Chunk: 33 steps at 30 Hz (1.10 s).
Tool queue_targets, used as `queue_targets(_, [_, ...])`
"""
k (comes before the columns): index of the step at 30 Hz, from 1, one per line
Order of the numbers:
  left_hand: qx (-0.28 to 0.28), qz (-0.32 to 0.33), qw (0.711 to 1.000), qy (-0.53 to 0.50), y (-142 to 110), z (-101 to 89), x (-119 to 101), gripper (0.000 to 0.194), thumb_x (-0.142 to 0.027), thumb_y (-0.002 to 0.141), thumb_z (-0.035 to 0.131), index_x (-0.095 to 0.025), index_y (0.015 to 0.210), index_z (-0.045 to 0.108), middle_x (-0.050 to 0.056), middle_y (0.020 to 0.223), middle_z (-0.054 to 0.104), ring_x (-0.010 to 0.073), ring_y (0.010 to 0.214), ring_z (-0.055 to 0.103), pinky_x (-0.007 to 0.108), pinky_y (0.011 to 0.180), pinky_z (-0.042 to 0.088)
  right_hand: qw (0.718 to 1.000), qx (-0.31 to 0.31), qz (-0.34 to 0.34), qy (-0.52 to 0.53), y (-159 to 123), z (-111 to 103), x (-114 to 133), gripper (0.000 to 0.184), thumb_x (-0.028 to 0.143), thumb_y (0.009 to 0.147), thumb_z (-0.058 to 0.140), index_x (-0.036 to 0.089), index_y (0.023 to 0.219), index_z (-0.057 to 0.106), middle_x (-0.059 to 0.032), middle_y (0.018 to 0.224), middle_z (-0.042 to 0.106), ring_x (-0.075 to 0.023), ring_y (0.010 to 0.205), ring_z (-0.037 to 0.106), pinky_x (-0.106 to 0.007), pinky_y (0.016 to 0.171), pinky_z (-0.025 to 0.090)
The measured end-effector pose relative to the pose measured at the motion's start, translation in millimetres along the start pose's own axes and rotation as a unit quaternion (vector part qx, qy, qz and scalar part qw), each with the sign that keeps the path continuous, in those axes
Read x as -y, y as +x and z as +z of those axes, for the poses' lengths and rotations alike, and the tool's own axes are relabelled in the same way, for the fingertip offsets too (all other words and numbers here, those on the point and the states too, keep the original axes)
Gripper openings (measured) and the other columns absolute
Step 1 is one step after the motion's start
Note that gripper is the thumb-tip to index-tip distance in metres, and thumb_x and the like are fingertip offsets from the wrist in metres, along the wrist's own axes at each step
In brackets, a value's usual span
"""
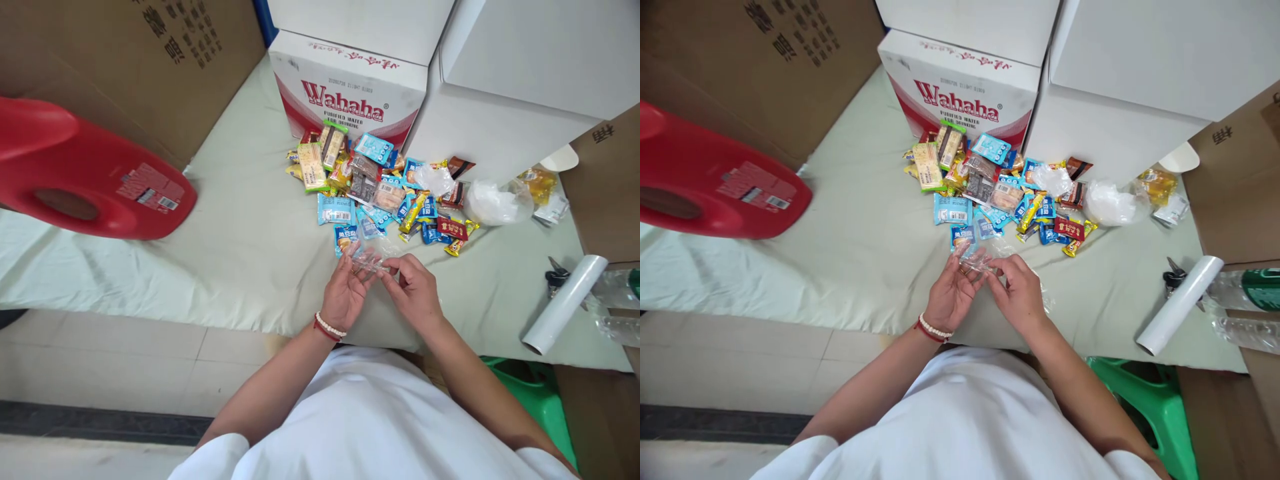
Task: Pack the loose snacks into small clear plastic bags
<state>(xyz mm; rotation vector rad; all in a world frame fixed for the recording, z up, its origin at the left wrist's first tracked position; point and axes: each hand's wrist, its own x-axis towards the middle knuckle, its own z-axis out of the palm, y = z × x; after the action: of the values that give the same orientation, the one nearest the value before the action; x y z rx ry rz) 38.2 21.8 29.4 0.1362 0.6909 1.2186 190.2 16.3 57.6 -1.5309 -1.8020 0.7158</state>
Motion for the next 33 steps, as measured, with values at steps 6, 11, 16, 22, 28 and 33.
queue_targets(6, [0.007, 0.005, 1.0, 0.019, -5, 0.9, 4, 0.044, -0.042, 0.086, 0.076, -0.026, 0.125, 0.065, 0.008, 0.125, 0.073, 0.021, 0.112, 0.071, 0.039, 0.103, 0.053, 1.0, 0.009, 0.001, 0.009, 12, 17, -5, 0.016, 0.027, 0.095, 0.06, 0.023, 0.099, 0.075, -0.0049, 0.09, 0.064, -0.0165, 0.074, 0.059, -0.029, 0.066, 0.045])
queue_targets(11, [-0.017, 0.048, 0.996, 0.071, 2, -3.0, 9, 0.035, -0.029, 0.067, 0.092, -0.019, 0.084, 0.064, 0.002, 0.095, 0.074, 0.0198, 0.103, 0.072, 0.038, 0.102, 0.054, 0.993, 0.016, 0.044, 0.105, 11, 18, -3, 0.014, 0.033, 0.092, 0.067, 0.022, 0.09, 0.074, -0.0024, 0.083, 0.061, -0.0148, 0.069, 0.053, -0.028, 0.064, 0.043])
queue_targets(16, [-0.03, 0.027, 0.994, 0.101, -1, -8.0, 2, 0.036, -0.029, 0.066, 0.093, -0.018, 0.08, 0.062, 0.006, 0.108, 0.076, 0.0222, 0.109, 0.071, 0.037, 0.094, 0.057, 0.954, -0.035, 0.145, 0.259, 5, 9, -5, 0.021, 0.042, 0.088, 0.07, 0.021, 0.088, 0.066, 0.0008, 0.079, 0.058, -0.0128, 0.066, 0.047, -0.026, 0.063, 0.039])
queue_targets(22, [-0.037, 0.013, 0.996, 0.085, -14, -5.9, -14, 0.04, -0.03, 0.068, 0.091, -0.021, 0.084, 0.056, 0.004, 0.104, 0.076, 0.0244, 0.106, 0.074, 0.041, 0.093, 0.06, 0.915, -0.151, 0.169, 0.333, 4, -5, -10, 0.029, 0.047, 0.089, 0.07, 0.024, 0.09, 0.053, 0.0005, 0.09, 0.059, -0.0132, 0.081, 0.057, -0.025, 0.07, 0.048])
queue_targets(28, [-0.135, 0.053, 0.98, 0.134, -10, -14.2, -34, 0.044, -0.034, 0.074, 0.086, -0.025, 0.088, 0.045, -0.008, 0.07, 0.062, 0.0087, 0.056, 0.064, 0.015, 0.049, 0.047, 0.892, -0.189, 0.222, 0.346, 1, -27, -11, 0.039, 0.054, 0.088, 0.07, 0.027, 0.094, 0.043, 0.0073, 0.072, 0.057, -0.008, 0.048, 0.049, -0.02, 0.042, 0.036])
queue_targets(33, [-0.142, 0.091, 0.946, 0.276, 16, -29.4, -60, 0.035, -0.04, 0.084, 0.076, -0.025, 0.09, 0.044, -0.01, 0.061, 0.052, 0.0042, 0.037, 0.042, 0.015, 0.036, 0.026, 0.9, -0.142, 0.238, 0.337, 1, -35, -28, 0.036, 0.047, 0.085, 0.074, 0.025, 0.092, 0.045, 0.0093, 0.066, 0.054, -0.0053, 0.04, 0.041, -0.018, 0.035, 0.026])
